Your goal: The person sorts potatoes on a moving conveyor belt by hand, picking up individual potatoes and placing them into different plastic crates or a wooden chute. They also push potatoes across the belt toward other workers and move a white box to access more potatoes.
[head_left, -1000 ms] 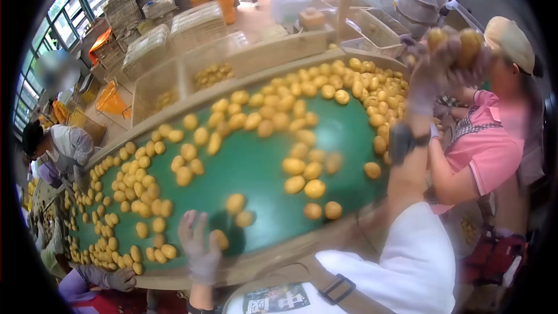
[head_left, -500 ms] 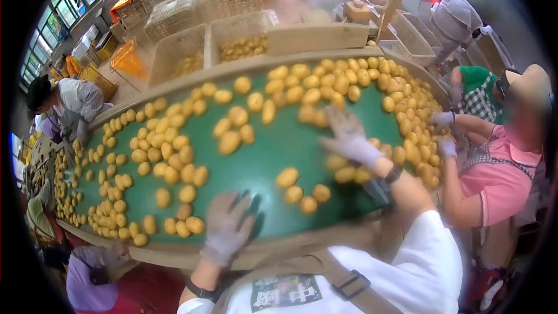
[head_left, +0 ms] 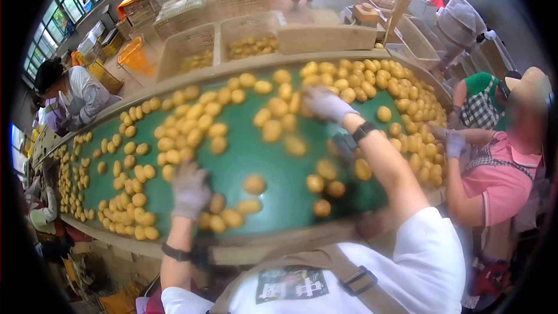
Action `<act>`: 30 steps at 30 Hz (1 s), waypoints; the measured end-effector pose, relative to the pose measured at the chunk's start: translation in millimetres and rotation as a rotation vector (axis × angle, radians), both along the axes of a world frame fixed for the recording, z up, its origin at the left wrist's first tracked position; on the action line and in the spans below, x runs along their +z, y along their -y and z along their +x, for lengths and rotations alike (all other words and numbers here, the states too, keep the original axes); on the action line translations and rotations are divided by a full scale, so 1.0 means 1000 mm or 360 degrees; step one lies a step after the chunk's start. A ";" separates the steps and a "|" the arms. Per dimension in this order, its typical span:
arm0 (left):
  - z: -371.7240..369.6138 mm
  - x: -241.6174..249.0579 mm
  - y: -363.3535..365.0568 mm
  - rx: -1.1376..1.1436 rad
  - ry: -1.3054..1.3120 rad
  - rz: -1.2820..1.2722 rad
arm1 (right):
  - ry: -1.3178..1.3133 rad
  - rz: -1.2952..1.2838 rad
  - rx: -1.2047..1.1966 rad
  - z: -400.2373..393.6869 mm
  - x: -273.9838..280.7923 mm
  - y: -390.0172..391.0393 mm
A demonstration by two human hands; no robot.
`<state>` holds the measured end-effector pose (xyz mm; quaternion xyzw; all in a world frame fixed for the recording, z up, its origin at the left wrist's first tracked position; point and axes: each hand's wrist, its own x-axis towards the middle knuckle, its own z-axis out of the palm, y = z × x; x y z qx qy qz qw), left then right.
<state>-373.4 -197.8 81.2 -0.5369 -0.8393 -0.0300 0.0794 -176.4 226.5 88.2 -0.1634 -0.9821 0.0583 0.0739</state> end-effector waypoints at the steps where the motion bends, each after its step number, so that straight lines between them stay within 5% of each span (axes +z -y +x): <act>1: -0.017 -0.008 0.024 0.0232 -0.0011 -0.0027 | -0.0005 -0.0207 0.0005 0.006 0.008 0.002; 4: -0.048 -0.017 0.099 0.0550 -0.0255 -0.0125 | 0.0039 -0.1129 -0.0341 0.007 0.035 0.013; 5: -0.057 -0.007 0.131 0.1017 0.0030 -0.0127 | -0.0112 -0.1185 -0.0333 0.011 0.026 0.015; 7: -0.042 0.029 0.142 0.1035 -0.0083 -0.0194 | -0.0406 -0.1303 -0.0298 0.029 -0.006 0.019; 10: -0.015 0.034 0.121 0.0547 -0.0105 0.0125 | -0.0606 -0.1082 -0.0177 0.019 0.013 0.046; 13: 0.069 0.086 0.033 -0.0191 0.0569 0.0314 | -0.1071 -0.1650 0.0115 -0.004 0.055 0.089; 15: 0.111 0.067 0.000 -0.0683 0.0651 0.0475 | -0.1231 -0.1669 0.0226 -0.022 0.066 0.111; 18: 0.122 0.028 0.000 -0.0813 0.0732 0.0465 | -0.1292 -0.1542 0.0336 -0.030 0.072 0.122; 20: 0.088 0.020 0.015 -0.0506 0.0474 0.0149 | -0.1191 -0.1450 0.0311 -0.024 0.077 0.122; 23: 0.002 -0.007 0.088 -0.0069 0.0364 0.0225 | -0.1247 -0.1474 0.0239 -0.014 0.074 0.129; 24: -0.002 0.024 0.103 0.0157 0.0149 0.0085 | -0.1219 -0.1443 0.0195 -0.009 0.075 0.132; 28: -0.101 -0.020 0.171 0.0715 -0.0430 -0.0314 | -0.1227 -0.1554 0.0183 0.011 0.077 0.130; 30: -0.097 0.029 0.171 0.1143 -0.0275 -0.0264 | -0.1340 -0.1592 0.0238 0.018 0.073 0.135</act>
